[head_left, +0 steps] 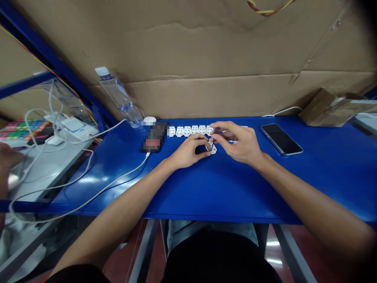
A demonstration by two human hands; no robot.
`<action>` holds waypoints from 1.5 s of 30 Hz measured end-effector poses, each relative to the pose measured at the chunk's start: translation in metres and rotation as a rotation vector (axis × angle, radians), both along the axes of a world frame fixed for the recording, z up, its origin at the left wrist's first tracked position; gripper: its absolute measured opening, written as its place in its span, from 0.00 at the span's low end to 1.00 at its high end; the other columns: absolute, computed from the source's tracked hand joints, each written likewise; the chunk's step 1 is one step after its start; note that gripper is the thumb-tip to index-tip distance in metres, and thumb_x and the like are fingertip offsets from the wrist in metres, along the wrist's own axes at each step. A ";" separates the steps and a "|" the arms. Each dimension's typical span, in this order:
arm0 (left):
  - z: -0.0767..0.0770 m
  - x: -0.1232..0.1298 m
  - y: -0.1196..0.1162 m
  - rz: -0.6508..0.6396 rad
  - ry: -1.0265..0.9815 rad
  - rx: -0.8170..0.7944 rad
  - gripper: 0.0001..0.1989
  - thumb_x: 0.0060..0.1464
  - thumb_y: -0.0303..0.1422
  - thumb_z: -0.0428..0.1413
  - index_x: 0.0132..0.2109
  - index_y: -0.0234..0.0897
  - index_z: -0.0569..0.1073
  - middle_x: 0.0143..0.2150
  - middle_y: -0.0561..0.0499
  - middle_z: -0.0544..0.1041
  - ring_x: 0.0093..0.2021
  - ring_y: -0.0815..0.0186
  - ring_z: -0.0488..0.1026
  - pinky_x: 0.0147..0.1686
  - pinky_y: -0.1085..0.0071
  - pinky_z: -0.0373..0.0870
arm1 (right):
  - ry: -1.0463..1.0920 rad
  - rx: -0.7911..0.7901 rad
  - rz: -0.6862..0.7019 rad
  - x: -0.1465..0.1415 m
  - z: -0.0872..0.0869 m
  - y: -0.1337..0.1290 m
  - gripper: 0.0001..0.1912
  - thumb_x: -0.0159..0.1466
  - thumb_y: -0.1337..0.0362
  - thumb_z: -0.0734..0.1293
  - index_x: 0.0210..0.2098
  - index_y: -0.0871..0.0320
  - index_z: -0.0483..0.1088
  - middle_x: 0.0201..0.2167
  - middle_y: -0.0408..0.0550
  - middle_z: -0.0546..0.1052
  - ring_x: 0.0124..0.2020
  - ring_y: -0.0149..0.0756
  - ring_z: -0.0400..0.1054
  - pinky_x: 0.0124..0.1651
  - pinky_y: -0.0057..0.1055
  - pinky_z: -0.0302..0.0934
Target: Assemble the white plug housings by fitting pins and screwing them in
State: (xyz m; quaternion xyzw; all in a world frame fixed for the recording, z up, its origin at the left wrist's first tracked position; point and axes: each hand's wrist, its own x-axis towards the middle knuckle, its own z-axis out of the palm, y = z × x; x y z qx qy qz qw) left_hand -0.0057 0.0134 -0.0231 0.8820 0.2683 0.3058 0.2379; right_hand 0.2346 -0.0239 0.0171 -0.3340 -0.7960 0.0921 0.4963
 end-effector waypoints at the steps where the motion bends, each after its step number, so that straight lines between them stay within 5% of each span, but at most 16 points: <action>1: 0.000 0.000 0.000 -0.001 -0.002 0.004 0.04 0.71 0.35 0.68 0.49 0.43 0.84 0.59 0.44 0.82 0.64 0.52 0.78 0.70 0.46 0.74 | 0.026 0.013 -0.016 0.000 0.000 0.000 0.15 0.76 0.60 0.73 0.61 0.47 0.83 0.49 0.44 0.91 0.39 0.39 0.88 0.44 0.36 0.87; 7: -0.002 -0.001 0.003 -0.009 -0.005 -0.003 0.03 0.70 0.34 0.69 0.49 0.43 0.85 0.60 0.44 0.81 0.63 0.52 0.79 0.70 0.46 0.74 | -0.047 -0.020 0.100 0.003 0.001 0.001 0.21 0.80 0.62 0.65 0.70 0.49 0.77 0.60 0.50 0.88 0.50 0.40 0.88 0.51 0.38 0.86; 12: -0.003 -0.003 0.004 -0.017 0.005 0.011 0.04 0.71 0.33 0.67 0.50 0.44 0.85 0.60 0.44 0.82 0.64 0.51 0.79 0.70 0.45 0.74 | 0.021 0.068 0.008 0.005 0.002 0.002 0.12 0.76 0.59 0.74 0.58 0.49 0.84 0.49 0.45 0.91 0.37 0.37 0.87 0.45 0.36 0.86; 17: -0.005 -0.004 0.005 -0.026 0.014 0.022 0.04 0.72 0.33 0.66 0.51 0.44 0.85 0.60 0.44 0.81 0.64 0.51 0.79 0.70 0.45 0.74 | -0.068 -0.030 0.075 0.005 0.001 0.002 0.21 0.80 0.63 0.66 0.69 0.51 0.78 0.60 0.50 0.88 0.51 0.41 0.89 0.54 0.38 0.86; 22: -0.004 -0.003 0.004 -0.024 0.024 0.042 0.03 0.73 0.33 0.65 0.50 0.43 0.84 0.59 0.44 0.81 0.63 0.52 0.78 0.69 0.47 0.75 | 0.013 0.097 -0.051 0.004 -0.001 0.003 0.13 0.75 0.58 0.75 0.58 0.49 0.84 0.44 0.44 0.91 0.36 0.37 0.87 0.44 0.35 0.86; 27: -0.003 -0.003 0.003 -0.006 0.039 0.015 0.03 0.73 0.33 0.65 0.50 0.43 0.84 0.60 0.44 0.81 0.65 0.52 0.78 0.72 0.47 0.72 | -0.100 -0.045 0.071 0.006 0.001 0.003 0.21 0.82 0.61 0.64 0.71 0.52 0.75 0.62 0.51 0.88 0.55 0.41 0.88 0.57 0.38 0.84; 32: -0.003 -0.003 0.003 -0.004 0.034 0.032 0.03 0.72 0.33 0.66 0.51 0.43 0.84 0.58 0.44 0.81 0.63 0.52 0.78 0.69 0.48 0.74 | 0.021 0.057 -0.028 0.006 0.001 0.002 0.16 0.75 0.59 0.76 0.61 0.48 0.84 0.45 0.43 0.91 0.36 0.37 0.87 0.46 0.35 0.85; 37: -0.003 -0.003 0.003 -0.014 0.033 0.015 0.02 0.73 0.33 0.65 0.50 0.43 0.84 0.59 0.44 0.81 0.65 0.52 0.77 0.71 0.47 0.73 | -0.077 -0.083 0.101 0.005 0.002 0.001 0.20 0.81 0.61 0.66 0.69 0.52 0.77 0.62 0.51 0.87 0.57 0.42 0.87 0.60 0.40 0.84; 42: -0.003 -0.003 0.003 -0.006 0.038 0.028 0.03 0.73 0.33 0.65 0.50 0.44 0.84 0.58 0.45 0.81 0.63 0.52 0.78 0.69 0.47 0.74 | 0.054 0.035 -0.007 0.002 -0.004 0.003 0.12 0.75 0.58 0.77 0.57 0.49 0.84 0.47 0.43 0.91 0.40 0.38 0.89 0.49 0.36 0.87; 45: -0.003 -0.003 0.003 -0.011 0.036 0.028 0.02 0.73 0.33 0.65 0.50 0.43 0.84 0.59 0.44 0.81 0.65 0.51 0.78 0.70 0.46 0.74 | -0.024 0.014 0.041 0.001 -0.005 0.002 0.17 0.78 0.59 0.71 0.64 0.50 0.80 0.56 0.47 0.90 0.48 0.40 0.89 0.55 0.39 0.86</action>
